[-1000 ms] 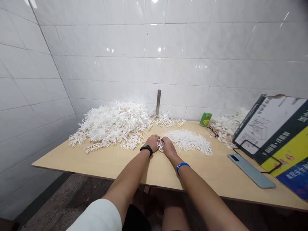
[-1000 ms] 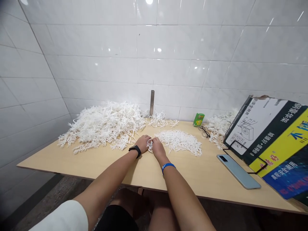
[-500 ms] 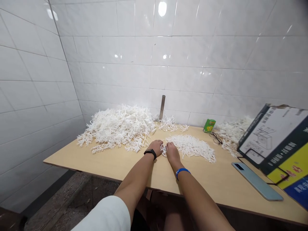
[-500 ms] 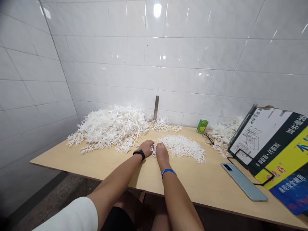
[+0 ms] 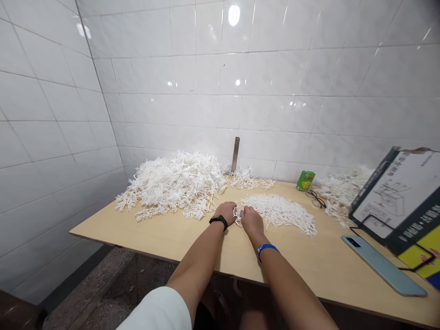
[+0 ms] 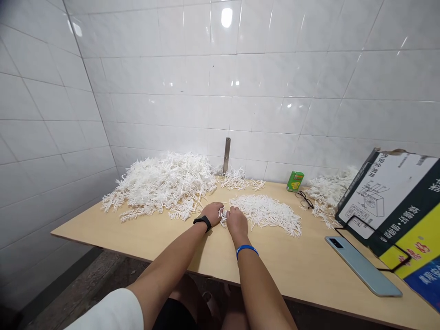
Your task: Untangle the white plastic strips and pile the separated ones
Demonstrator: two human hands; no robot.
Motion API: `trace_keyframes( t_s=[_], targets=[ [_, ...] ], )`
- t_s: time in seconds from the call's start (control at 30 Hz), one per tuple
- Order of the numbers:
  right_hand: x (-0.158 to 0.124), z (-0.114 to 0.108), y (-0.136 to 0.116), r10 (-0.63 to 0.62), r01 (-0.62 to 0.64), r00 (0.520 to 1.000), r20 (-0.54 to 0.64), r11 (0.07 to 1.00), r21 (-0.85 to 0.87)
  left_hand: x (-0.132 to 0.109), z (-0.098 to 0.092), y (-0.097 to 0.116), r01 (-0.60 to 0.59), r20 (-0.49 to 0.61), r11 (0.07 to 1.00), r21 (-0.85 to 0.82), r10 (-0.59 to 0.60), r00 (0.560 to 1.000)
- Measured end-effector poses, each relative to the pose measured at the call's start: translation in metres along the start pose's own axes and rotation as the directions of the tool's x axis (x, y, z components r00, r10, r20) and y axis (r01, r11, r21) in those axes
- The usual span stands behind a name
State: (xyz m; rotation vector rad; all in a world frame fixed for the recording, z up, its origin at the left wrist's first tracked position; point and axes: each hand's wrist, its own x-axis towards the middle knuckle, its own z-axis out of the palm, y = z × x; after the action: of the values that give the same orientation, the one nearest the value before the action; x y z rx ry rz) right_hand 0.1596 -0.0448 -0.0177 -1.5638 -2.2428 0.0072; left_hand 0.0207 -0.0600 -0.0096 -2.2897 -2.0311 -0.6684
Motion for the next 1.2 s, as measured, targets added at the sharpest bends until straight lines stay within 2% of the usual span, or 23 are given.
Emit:
trace_keyframes(
  t_s=[0.7,0.93,1.07,1.2],
  targets=[
    [0.002,0.001,0.002,-0.053,0.054,0.999,-0.013,0.996,0.078,0.0,-0.002,-0.002,0.036,-0.009,0.999,-0.011,-0.036,0.999],
    [0.001,-0.001,0.0,-0.038,0.037,0.999,0.006,0.991,0.129,-0.003,-0.008,0.001,-0.019,0.006,0.998,-0.067,0.02,1.0],
    [0.0,-0.003,0.001,-0.033,0.031,0.999,0.005,0.971,0.239,-0.007,-0.009,-0.003,-0.097,0.043,0.97,-0.222,0.109,0.993],
    [0.003,-0.002,0.007,-0.036,0.04,0.999,-0.018,0.886,0.463,-0.006,-0.007,-0.01,-0.038,0.055,0.896,-0.442,0.07,0.996]
  ],
)
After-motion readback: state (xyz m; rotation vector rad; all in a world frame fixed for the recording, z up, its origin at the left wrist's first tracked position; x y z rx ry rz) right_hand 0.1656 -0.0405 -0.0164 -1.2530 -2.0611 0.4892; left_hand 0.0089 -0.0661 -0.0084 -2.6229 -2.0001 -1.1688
